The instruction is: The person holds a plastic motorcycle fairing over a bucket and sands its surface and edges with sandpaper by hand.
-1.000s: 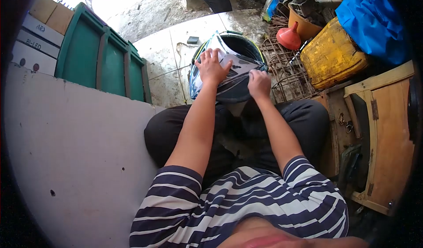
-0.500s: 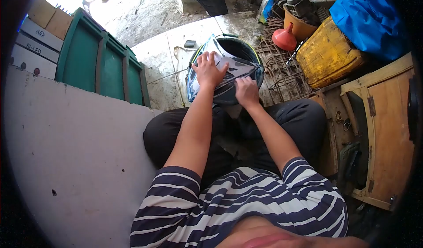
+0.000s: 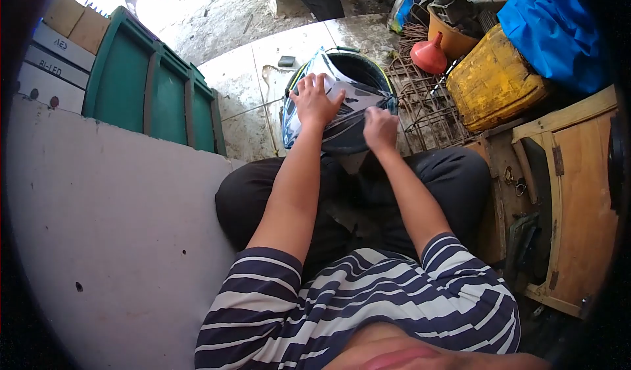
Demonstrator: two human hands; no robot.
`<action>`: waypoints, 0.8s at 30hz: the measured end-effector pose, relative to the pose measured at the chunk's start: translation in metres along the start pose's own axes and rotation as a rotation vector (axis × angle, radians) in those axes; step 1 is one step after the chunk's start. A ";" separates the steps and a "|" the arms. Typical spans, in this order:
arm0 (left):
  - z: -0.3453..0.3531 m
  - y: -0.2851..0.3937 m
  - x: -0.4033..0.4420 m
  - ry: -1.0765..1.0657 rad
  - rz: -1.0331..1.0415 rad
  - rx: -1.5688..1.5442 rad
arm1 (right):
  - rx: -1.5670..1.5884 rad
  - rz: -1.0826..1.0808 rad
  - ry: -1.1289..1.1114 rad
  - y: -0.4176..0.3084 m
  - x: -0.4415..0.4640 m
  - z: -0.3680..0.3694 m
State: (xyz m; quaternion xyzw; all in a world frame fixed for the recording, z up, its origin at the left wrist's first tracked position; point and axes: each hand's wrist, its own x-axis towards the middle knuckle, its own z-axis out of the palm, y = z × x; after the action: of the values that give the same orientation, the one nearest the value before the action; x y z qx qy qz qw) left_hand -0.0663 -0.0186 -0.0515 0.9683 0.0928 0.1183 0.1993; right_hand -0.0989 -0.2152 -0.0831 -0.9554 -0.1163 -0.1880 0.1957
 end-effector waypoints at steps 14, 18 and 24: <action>-0.001 0.003 0.002 -0.002 -0.013 -0.008 | -0.022 -0.136 -0.006 -0.005 -0.007 0.005; 0.003 -0.001 0.001 0.009 -0.013 -0.013 | -0.043 -0.109 -0.004 -0.001 -0.002 0.000; -0.001 0.002 0.001 -0.001 -0.016 -0.019 | -0.037 -0.243 -0.010 -0.005 -0.012 0.002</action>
State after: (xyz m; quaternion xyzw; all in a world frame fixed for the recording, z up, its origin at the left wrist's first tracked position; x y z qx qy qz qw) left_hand -0.0656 -0.0200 -0.0502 0.9657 0.0992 0.1169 0.2094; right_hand -0.1103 -0.2114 -0.0882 -0.9386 -0.2287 -0.2078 0.1535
